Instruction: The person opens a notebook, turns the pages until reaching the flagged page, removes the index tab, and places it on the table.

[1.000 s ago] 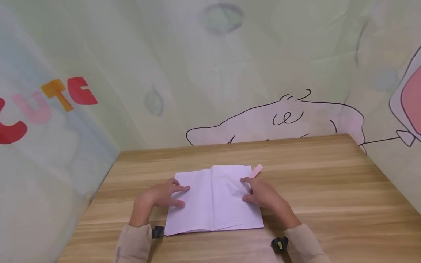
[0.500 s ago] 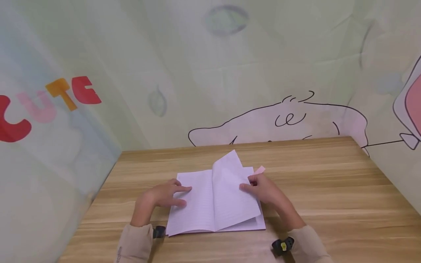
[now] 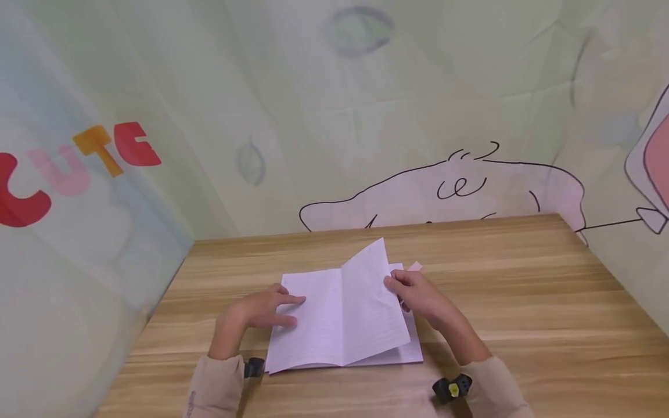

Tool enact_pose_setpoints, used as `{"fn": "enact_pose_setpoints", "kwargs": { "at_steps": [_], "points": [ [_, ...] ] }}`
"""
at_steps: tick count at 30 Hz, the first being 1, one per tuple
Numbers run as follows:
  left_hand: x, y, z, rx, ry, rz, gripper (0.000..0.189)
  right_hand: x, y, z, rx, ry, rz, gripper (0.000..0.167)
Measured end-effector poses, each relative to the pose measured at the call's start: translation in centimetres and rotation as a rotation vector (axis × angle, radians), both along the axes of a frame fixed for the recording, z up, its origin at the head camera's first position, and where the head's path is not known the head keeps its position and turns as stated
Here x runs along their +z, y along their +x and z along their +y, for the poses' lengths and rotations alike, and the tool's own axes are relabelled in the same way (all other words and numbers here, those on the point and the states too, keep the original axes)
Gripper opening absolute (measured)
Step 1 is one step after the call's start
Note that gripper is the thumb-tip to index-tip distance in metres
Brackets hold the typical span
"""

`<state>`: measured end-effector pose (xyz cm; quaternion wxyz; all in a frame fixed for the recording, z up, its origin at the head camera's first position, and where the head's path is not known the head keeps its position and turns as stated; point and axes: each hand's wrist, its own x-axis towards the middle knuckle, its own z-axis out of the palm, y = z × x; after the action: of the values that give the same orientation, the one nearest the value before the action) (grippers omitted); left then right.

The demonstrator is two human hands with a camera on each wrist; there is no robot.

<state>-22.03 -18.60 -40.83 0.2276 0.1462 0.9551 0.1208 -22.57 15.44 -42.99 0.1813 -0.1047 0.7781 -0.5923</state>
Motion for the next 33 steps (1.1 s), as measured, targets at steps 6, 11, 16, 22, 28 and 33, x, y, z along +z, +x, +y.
{"fn": "enact_pose_setpoints", "kwargs": {
  "at_steps": [6, 11, 16, 22, 28, 33],
  "points": [
    [0.1, 0.0, 0.1, 0.000, 0.004, 0.011, 0.051, 0.1, 0.2, -0.5, 0.042, -0.097, -0.085, 0.042],
    [0.2, 0.0, 0.1, -0.013, 0.009, 0.015, 0.050, -0.4, 0.6, -1.6, 0.104, -0.227, -0.078, 0.021],
    [0.2, 0.0, 0.0, -0.040, 0.027, 0.030, 0.046, -1.0, 1.1, -2.7, 0.157, -0.258, -0.075, 0.018],
    [0.2, 0.0, -0.1, -0.052, 0.055, 0.053, 0.044, -1.8, 1.6, -3.7, 0.178, -0.237, -0.081, 0.026],
    [0.3, -0.3, -0.2, -0.084, 0.136, 0.140, 0.046, -2.4, 1.8, -4.2, 0.165, -0.221, -0.080, 0.024],
    [0.6, -0.5, 0.1, -0.136, 0.226, 0.333, 0.046, -2.6, 1.7, -4.6, 0.169, -0.222, -0.078, 0.023]
  ]
}}
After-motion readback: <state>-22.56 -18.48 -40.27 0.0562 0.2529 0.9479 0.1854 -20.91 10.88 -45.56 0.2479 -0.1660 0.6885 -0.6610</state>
